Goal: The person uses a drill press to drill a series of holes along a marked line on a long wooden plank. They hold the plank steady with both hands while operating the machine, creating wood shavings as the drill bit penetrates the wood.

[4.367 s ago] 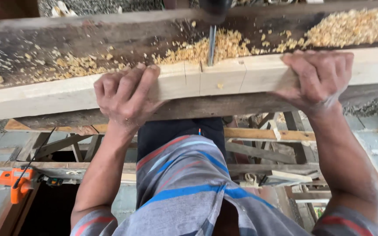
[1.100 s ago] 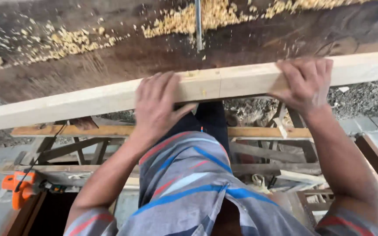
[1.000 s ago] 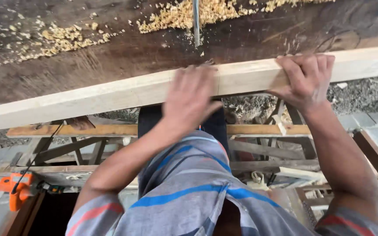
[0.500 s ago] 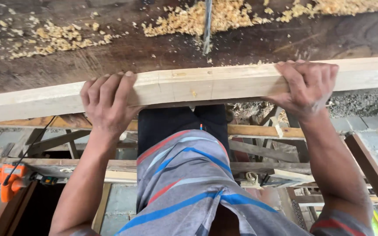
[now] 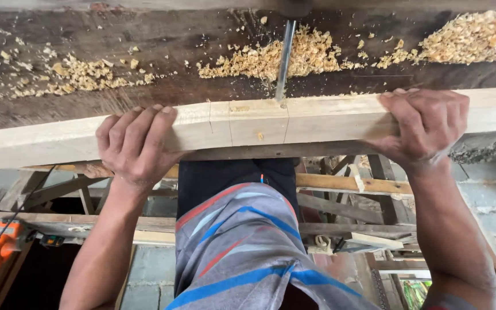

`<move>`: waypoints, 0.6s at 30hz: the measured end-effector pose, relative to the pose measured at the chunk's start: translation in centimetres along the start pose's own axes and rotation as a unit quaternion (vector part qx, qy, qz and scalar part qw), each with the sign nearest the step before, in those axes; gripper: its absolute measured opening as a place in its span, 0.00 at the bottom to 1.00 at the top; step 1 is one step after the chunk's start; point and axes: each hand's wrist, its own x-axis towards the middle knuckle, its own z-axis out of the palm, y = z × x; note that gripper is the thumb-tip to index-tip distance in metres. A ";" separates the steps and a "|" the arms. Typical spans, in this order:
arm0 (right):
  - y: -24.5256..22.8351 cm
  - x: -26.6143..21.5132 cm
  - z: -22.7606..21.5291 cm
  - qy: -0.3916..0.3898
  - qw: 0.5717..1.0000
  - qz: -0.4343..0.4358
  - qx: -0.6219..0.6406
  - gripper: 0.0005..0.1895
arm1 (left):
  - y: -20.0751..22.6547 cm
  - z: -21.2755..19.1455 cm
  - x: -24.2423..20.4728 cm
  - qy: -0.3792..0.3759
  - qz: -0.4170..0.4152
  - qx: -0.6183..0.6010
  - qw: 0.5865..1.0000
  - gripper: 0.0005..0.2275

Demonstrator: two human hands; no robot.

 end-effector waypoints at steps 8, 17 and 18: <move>0.0 0.7 -0.2 0.013 1.000 0.014 -0.007 0.30 | -0.6 -0.2 0.7 -0.017 0.012 0.002 1.000 0.05; 0.1 1.2 -0.2 0.000 1.000 0.011 -0.028 0.31 | -0.6 0.0 0.8 -0.014 0.005 0.019 1.000 0.02; 0.0 1.7 -0.5 0.000 1.000 0.006 -0.030 0.31 | -0.5 0.0 0.9 0.000 -0.002 0.026 1.000 0.03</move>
